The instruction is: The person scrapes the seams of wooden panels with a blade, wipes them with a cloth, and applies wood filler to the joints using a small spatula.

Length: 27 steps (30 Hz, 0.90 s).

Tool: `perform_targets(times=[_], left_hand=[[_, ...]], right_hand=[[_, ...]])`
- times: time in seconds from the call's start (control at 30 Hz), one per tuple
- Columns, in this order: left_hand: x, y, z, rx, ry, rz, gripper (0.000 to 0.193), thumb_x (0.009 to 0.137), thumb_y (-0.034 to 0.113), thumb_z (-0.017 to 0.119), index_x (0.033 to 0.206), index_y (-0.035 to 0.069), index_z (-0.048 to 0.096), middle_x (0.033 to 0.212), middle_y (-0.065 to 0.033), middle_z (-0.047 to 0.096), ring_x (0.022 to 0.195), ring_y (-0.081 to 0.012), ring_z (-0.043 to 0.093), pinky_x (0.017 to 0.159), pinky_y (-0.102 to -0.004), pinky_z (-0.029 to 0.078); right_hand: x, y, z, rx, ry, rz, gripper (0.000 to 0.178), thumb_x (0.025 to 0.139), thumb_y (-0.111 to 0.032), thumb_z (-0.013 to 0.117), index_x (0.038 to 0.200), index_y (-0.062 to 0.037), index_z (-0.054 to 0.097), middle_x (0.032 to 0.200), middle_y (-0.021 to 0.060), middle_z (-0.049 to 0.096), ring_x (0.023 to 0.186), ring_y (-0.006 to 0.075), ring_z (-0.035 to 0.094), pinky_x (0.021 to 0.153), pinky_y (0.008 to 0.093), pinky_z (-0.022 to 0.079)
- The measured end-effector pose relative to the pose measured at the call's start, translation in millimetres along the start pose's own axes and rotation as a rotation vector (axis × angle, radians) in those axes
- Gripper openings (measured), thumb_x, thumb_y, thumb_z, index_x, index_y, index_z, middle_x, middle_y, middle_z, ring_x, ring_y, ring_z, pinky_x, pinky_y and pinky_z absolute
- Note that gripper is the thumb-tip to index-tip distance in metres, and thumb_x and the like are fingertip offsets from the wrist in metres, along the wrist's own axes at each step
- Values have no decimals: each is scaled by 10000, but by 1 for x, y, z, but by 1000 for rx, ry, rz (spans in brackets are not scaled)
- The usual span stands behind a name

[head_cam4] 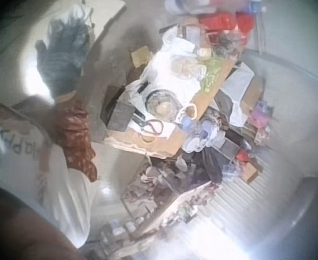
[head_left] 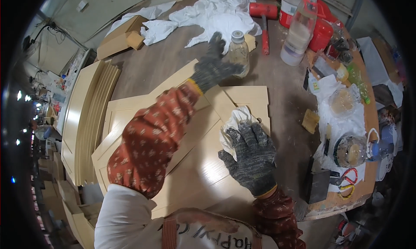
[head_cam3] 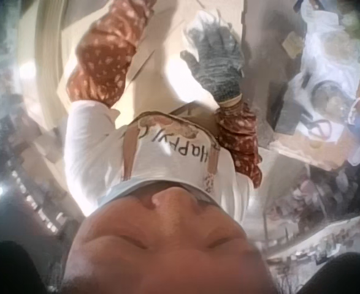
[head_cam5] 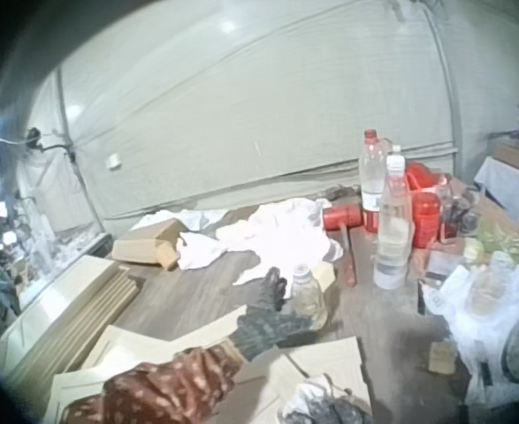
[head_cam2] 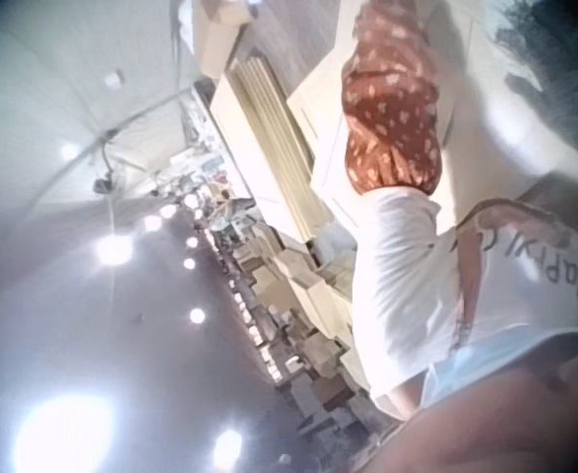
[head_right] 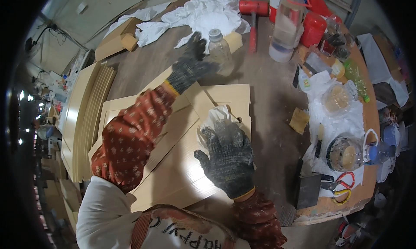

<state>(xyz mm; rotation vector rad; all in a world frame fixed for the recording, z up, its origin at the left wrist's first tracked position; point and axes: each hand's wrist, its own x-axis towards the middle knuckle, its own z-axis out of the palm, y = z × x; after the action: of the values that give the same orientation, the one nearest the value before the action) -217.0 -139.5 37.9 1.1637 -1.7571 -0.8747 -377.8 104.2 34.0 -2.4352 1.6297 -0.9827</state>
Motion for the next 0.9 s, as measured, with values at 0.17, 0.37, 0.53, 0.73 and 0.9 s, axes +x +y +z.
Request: perform_targets(times=[0.17,0.37,0.53,0.73,0.9], left_hand=[[33,-48,41,345,4,-153,1162,566,513,862,1435,39,253,1302,-191,530,1189,-328,532,1005,-372,437],[49,-65,35,602,-11,136,782,691,505,761,1243,30,477,1197,-179,581,1110,-289,573,951,-394,462],[42,-15,-34,-588,-317,52,363,941,276,549,1207,29,528,1121,-123,607,992,-229,614,771,-359,540],[-83,65,-123,89,-354,17,667,761,322,792,1283,27,499,1169,-124,618,1042,-226,612,925,-352,499],[-152,107,-132,775,-563,-218,774,588,476,858,1146,19,577,1041,-180,655,954,-323,639,851,-364,508]], right_hand=[[0,12,1,110,56,42,350,837,-263,677,1159,-128,650,1204,128,610,1104,325,575,933,441,463],[1,18,-3,240,161,127,323,818,-140,682,1119,-43,618,1176,157,605,1022,330,590,874,418,495],[-3,24,0,347,293,166,334,847,-166,674,1133,-9,600,1105,167,639,903,301,638,787,393,540],[-7,19,2,526,419,379,285,913,-132,620,1168,-5,607,1158,159,641,1030,264,625,900,362,499],[-5,19,7,458,349,385,289,916,-132,607,1185,-29,613,1165,139,641,1092,298,587,979,395,441]])
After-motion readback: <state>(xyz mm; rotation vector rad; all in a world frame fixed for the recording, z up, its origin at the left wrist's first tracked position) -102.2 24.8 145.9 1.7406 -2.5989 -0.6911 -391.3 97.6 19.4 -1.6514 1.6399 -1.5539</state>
